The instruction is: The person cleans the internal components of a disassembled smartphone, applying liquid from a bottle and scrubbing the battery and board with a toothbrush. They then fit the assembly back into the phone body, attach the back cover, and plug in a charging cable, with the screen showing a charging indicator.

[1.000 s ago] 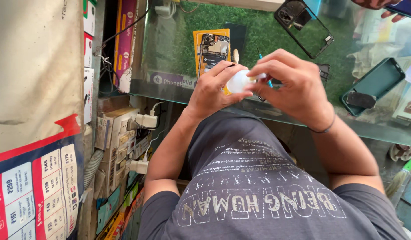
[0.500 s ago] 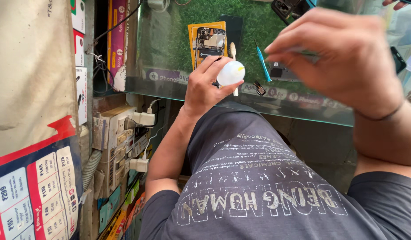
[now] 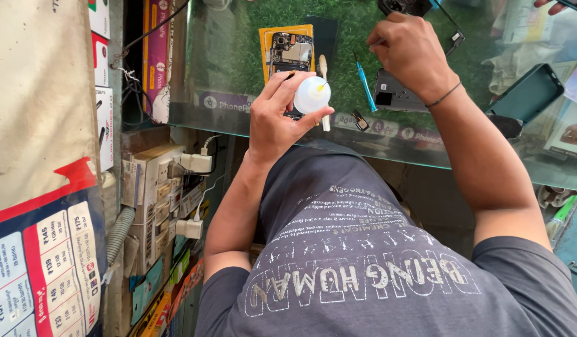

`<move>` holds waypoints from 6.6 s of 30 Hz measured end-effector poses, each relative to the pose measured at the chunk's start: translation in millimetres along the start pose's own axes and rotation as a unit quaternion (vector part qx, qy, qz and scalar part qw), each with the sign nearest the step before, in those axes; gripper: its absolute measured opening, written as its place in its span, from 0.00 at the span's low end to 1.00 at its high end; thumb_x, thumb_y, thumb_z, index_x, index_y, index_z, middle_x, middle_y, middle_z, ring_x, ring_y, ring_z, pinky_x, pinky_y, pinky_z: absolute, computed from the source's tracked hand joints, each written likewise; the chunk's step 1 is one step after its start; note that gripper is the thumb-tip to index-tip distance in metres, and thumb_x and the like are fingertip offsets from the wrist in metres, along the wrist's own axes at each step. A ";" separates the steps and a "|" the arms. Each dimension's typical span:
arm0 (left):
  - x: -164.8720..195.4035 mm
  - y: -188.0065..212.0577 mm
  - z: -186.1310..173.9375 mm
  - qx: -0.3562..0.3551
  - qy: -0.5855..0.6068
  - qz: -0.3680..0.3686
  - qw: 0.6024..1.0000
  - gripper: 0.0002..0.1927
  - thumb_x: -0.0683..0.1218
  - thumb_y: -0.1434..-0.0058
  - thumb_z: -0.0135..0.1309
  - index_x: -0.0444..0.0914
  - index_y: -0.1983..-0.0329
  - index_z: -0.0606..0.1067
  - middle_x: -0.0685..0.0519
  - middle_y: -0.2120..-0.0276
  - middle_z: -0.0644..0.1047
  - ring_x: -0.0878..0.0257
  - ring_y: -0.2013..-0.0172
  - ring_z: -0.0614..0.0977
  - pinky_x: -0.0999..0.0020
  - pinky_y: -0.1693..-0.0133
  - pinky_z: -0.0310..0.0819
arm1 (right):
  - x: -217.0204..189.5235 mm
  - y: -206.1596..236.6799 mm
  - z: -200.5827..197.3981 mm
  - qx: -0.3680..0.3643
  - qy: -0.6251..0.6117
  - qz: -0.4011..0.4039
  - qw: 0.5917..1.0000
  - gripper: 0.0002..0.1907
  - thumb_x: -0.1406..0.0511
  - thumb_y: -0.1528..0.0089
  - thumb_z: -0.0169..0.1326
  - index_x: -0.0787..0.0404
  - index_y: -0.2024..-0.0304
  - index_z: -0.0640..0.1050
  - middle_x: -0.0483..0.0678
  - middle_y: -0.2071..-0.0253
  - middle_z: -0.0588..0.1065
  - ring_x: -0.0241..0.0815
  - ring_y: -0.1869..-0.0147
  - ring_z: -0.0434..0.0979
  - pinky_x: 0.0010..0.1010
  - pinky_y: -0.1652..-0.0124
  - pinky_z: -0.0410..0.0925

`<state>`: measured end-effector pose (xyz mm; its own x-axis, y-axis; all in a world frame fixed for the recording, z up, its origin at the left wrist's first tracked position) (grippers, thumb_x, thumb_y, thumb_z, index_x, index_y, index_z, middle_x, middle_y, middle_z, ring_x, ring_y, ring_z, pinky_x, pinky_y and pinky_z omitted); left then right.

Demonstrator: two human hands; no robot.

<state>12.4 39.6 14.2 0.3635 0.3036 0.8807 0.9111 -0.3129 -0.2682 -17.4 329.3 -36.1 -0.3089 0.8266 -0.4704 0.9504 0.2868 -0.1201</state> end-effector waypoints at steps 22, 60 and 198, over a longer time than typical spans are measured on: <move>10.6 5.2 5.3 -0.038 0.024 -0.032 0.998 0.28 0.46 0.44 0.73 0.40 0.42 0.77 0.52 0.51 0.78 0.60 0.59 0.82 0.68 0.59 0.78 | -115.0 15.0 -47.0 0.003 -0.331 -0.033 0.943 0.32 0.67 0.43 0.74 0.63 0.39 0.75 0.51 0.41 0.75 0.43 0.36 0.80 0.33 0.37 0.76; -12.2 9.1 44.2 -0.096 0.246 -0.288 0.920 0.09 0.43 0.39 0.65 0.31 0.65 0.82 0.55 0.76 0.80 0.72 0.77 0.74 0.76 0.75 0.65 | -82.2 63.1 -80.3 0.166 0.012 -0.043 0.985 0.28 0.74 0.41 0.69 0.61 0.39 0.78 0.52 0.43 0.75 0.50 0.42 0.78 0.34 0.45 0.74; 69.6 25.9 9.8 -0.069 0.336 -0.228 0.911 0.10 0.38 0.25 0.45 0.33 0.50 0.77 0.54 0.63 0.84 0.75 0.74 0.75 0.79 0.71 0.71 | -141.5 58.1 -53.2 0.199 -0.196 -0.085 0.956 0.12 0.77 0.37 0.70 0.64 0.53 0.84 0.50 0.60 0.77 0.42 0.60 0.78 0.27 0.64 0.71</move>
<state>63.2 61.5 64.7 -0.2896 -0.1751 0.9410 0.8881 -0.4158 0.1959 79.7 254.8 70.0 -0.4974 0.5166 -0.6969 0.8499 0.1289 -0.5110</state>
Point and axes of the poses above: each hand's wrist, its own y-axis away from the middle knuckle, its own z-axis out of the palm, x = y × z, the point moved 1 cm from there along -y, towards the middle knuckle
